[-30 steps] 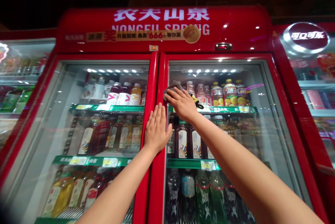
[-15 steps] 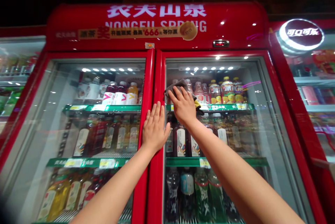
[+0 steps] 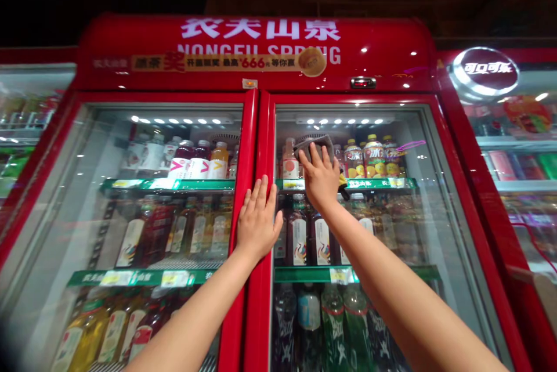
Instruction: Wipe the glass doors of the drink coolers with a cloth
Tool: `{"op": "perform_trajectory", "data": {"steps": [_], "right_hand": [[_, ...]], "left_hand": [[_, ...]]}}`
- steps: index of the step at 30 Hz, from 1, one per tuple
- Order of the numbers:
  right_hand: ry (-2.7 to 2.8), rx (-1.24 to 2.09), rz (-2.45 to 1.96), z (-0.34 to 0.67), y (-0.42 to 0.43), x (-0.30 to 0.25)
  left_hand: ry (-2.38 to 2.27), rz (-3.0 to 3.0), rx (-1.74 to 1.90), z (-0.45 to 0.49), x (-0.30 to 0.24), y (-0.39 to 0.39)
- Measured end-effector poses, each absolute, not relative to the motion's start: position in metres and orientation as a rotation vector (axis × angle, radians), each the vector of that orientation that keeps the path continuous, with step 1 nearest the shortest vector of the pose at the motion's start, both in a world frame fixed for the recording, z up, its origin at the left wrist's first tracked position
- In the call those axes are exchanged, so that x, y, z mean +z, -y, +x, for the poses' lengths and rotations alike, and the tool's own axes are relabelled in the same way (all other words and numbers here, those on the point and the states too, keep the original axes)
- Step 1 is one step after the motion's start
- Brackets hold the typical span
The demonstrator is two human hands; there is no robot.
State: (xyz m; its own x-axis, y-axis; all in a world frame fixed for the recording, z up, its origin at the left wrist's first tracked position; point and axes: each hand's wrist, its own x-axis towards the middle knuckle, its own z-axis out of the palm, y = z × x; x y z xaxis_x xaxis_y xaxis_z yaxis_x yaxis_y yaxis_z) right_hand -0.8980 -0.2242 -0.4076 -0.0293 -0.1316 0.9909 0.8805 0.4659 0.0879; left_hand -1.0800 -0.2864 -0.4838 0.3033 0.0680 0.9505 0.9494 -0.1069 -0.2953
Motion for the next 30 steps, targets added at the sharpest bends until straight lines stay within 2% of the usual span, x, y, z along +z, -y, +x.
{"op": "perform_trajectory", "data": {"steps": [3,10,15,18,26,30], "right_hand": [[1.451,-0.993,-0.694,-0.912,0.23,-0.409],[1.526,-0.974,-0.778,-0.885,0.234,-0.36],[1.381,-0.92,-0.905,-0.841,0.224,-0.396],[1.422,-0.971,-0.832,-0.837,0.221,-0.418],[1.557,-0.986,-0.816,-0.82,0.223,-0.375],[1.407,-0.934,-0.803,-0.797,0.213,-0.388]], "left_hand": [[0.998,-1.479,-1.007,-1.08,-0.483,0.287],[0.998,-1.467,-0.964,-1.082,-0.478,0.289],[1.01,-1.439,-0.972,-1.078,-0.478,0.292],[0.984,-1.426,-0.952,-1.064,-0.48,0.289],[0.927,-1.495,-0.706,-1.011,-0.486,0.265],[0.942,-1.47,-0.744,-1.008,-0.494,0.255]]}}
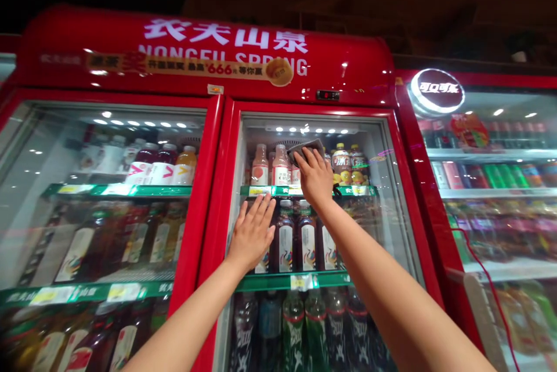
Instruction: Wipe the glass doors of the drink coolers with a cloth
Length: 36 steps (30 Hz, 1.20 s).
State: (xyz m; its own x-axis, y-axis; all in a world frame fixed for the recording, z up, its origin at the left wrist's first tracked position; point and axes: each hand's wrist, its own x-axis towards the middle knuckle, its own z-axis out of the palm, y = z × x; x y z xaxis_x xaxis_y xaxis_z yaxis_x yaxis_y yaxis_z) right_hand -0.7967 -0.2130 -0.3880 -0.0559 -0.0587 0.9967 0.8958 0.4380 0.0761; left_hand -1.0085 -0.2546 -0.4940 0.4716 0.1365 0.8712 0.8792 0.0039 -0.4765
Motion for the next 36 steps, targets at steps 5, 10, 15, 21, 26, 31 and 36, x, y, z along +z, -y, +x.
{"op": "perform_trajectory", "data": {"steps": [5,10,15,21,26,31,36], "right_hand": [[1.315,-0.924,-0.736,-0.81,0.209,-0.418],[1.529,-1.032,-0.719,-0.825,0.216,-0.381],[1.456,-0.964,-0.786,-0.793,0.209,-0.356],[1.329,-0.919,-0.892,-0.782,0.207,-0.415],[1.537,-1.014,-0.849,-0.796,0.217,-0.414],[1.521,-0.992,-0.875,-0.766,0.211,-0.378],[1.33,-0.895,-1.019,-0.734,0.201,-0.411]], "left_hand": [[0.932,-1.48,-0.782,-1.009,-0.498,0.251],[0.95,-1.494,-0.763,-1.008,-0.495,0.252],[0.951,-1.509,-0.766,-1.008,-0.495,0.251],[0.956,-1.525,-0.77,-1.007,-0.495,0.251],[0.933,-1.52,-0.789,-1.007,-0.492,0.251],[0.891,-1.544,-0.81,-1.009,-0.49,0.249],[0.898,-1.583,-0.817,-1.008,-0.489,0.249]]}}
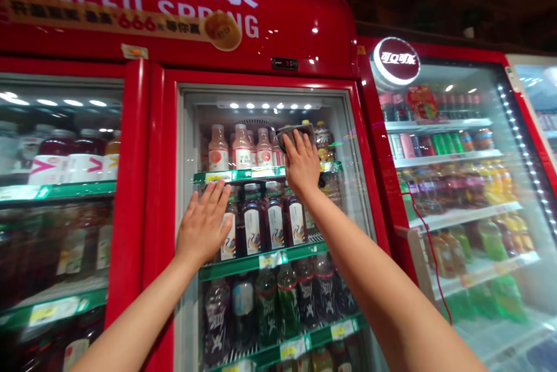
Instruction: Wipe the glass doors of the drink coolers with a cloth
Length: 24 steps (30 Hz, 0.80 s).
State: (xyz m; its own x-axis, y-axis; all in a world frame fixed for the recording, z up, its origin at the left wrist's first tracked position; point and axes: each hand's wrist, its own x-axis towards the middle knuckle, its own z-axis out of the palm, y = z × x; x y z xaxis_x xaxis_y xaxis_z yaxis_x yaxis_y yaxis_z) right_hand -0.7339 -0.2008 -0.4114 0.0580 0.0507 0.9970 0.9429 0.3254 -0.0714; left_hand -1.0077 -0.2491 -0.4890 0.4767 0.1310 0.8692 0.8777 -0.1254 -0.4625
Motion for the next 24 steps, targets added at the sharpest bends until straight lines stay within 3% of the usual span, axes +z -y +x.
{"op": "perform_trajectory", "data": {"steps": [6,16,24], "right_hand": [[1.437,-0.927,-0.972,-0.746,0.212,-0.457],[1.398,-0.933,-0.95,-0.705,0.195,-0.378],[1.301,-0.925,-0.997,-0.708,0.194,-0.442]], "left_hand": [[0.928,-1.612,-0.827,-1.004,-0.489,0.253],[0.917,-1.594,-0.829,-1.007,-0.489,0.25],[0.923,-1.612,-0.835,-1.005,-0.49,0.251]]}}
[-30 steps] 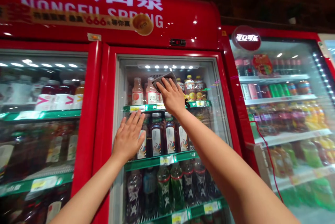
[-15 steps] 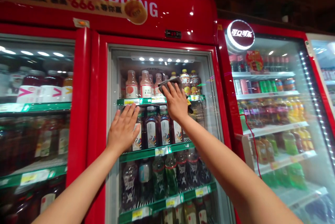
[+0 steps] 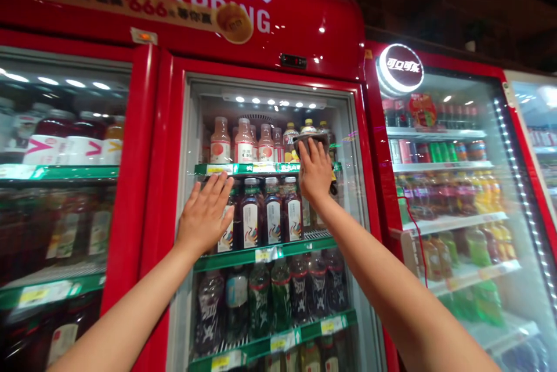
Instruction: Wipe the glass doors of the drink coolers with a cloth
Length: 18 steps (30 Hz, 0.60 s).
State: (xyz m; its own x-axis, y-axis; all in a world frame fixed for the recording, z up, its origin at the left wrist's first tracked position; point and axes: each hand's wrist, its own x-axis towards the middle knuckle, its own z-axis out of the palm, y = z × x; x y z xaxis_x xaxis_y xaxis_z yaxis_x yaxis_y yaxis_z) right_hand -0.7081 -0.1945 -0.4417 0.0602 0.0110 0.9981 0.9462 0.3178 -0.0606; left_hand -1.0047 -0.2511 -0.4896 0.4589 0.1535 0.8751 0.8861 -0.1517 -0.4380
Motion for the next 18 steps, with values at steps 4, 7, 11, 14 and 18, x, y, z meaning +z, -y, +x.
{"op": "perform_trajectory", "data": {"steps": [4,7,11,14,18], "right_hand": [[1.437,-0.973,-0.948,-0.71,0.197,-0.417],[1.412,-0.938,-0.97,-0.69,0.19,-0.381],[1.306,-0.855,-0.966,-0.655,0.178,-0.372],[1.213,-0.821,-0.987,-0.645,0.174,-0.4],[1.23,-0.867,-1.014,-0.657,0.18,-0.435]], "left_hand": [[0.92,-1.612,-0.837,-1.005,-0.489,0.252],[0.918,-1.605,-0.828,-1.005,-0.489,0.252],[0.921,-1.588,-0.822,-1.006,-0.489,0.25],[0.925,-1.596,-0.825,-1.005,-0.489,0.25],[0.944,-1.627,-0.825,-1.003,-0.489,0.251]]}}
